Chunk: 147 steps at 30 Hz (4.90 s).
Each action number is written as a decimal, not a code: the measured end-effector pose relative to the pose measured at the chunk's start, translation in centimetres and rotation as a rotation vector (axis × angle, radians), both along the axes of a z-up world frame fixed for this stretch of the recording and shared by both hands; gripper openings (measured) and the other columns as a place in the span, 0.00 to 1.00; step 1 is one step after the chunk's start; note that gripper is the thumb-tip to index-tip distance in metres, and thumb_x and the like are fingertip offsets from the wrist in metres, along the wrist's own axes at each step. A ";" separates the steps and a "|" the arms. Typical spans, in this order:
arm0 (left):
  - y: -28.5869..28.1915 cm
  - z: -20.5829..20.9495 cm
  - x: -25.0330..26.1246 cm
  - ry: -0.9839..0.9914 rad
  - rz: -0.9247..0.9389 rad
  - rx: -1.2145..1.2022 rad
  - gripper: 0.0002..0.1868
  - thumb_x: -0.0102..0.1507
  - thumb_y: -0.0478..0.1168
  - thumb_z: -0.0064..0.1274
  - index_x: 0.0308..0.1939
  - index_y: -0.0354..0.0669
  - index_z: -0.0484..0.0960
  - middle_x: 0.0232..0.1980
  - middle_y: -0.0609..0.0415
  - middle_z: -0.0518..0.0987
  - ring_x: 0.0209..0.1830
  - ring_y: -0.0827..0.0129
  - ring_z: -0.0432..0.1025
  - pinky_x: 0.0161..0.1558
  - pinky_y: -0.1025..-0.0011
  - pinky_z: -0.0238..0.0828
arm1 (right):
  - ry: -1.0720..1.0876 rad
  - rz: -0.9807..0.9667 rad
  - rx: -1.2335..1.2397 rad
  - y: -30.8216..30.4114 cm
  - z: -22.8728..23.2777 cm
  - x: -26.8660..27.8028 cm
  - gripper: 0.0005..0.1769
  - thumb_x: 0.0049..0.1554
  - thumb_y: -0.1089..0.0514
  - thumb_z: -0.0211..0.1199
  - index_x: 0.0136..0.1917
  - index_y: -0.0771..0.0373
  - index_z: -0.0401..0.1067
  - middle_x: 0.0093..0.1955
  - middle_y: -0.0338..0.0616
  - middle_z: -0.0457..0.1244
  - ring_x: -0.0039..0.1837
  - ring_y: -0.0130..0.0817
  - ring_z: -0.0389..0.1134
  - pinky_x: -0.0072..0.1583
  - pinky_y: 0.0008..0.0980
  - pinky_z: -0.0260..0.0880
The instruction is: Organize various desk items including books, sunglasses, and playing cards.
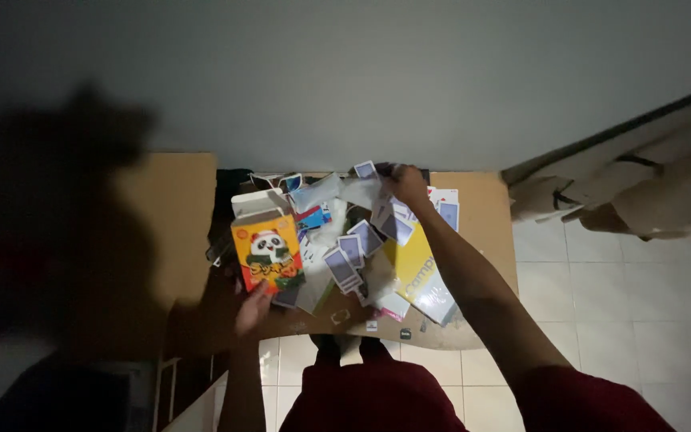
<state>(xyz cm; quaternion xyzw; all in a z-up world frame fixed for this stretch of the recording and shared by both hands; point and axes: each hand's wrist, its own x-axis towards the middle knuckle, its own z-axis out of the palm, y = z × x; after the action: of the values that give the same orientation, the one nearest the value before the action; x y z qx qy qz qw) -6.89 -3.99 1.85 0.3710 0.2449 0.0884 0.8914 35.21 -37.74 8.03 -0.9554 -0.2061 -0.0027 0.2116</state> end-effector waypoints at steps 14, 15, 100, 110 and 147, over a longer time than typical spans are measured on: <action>-2.1 5.7 -5.5 0.107 0.092 0.636 0.33 0.67 0.33 0.55 0.73 0.43 0.59 0.65 0.47 0.65 0.63 0.64 0.65 0.63 0.64 0.69 | 0.220 0.154 0.537 12.8 2.3 -4.5 0.10 0.58 0.57 0.67 0.51 0.64 0.74 0.45 0.52 0.68 0.44 0.47 0.70 0.49 0.42 0.72; -2.3 7.3 -5.5 0.090 0.072 0.667 0.35 0.64 0.32 0.57 0.72 0.42 0.59 0.65 0.48 0.64 0.63 0.64 0.64 0.62 0.65 0.68 | 0.451 0.104 0.598 13.5 2.5 -5.0 0.12 0.58 0.57 0.67 0.53 0.63 0.73 0.45 0.49 0.68 0.42 0.42 0.70 0.46 0.40 0.72; -4.9 6.8 1.6 0.196 -0.928 1.977 0.29 0.68 0.52 0.47 0.73 0.53 0.67 0.79 0.50 0.58 0.79 0.45 0.47 0.76 0.46 0.36 | 0.072 0.385 -0.224 -2.7 1.6 -26.7 0.36 0.56 0.42 0.63 0.75 0.51 0.62 0.80 0.51 0.50 0.78 0.55 0.49 0.70 0.65 0.49; -5.1 6.3 -0.6 0.085 -0.903 1.952 0.28 0.69 0.50 0.47 0.73 0.51 0.68 0.80 0.44 0.57 0.83 0.48 0.47 0.80 0.49 0.36 | 0.110 0.074 -0.081 -4.2 1.6 -31.2 0.28 0.57 0.48 0.63 0.69 0.55 0.72 0.77 0.50 0.57 0.78 0.53 0.56 0.74 0.51 0.58; -10.2 7.0 -6.0 0.171 -0.733 1.937 0.29 0.63 0.48 0.50 0.68 0.47 0.71 0.76 0.42 0.62 0.75 0.41 0.55 0.73 0.46 0.45 | 0.450 -0.161 -0.093 -8.6 8.7 -36.5 0.36 0.51 0.45 0.70 0.67 0.62 0.65 0.69 0.57 0.59 0.67 0.56 0.62 0.66 0.50 0.67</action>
<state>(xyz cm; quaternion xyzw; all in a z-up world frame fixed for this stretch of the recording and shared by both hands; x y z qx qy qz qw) -12.87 -14.19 8.80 0.9849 0.0034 -0.0559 0.1636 -1.31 -46.31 16.71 -0.9539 -0.0769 0.2031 0.2072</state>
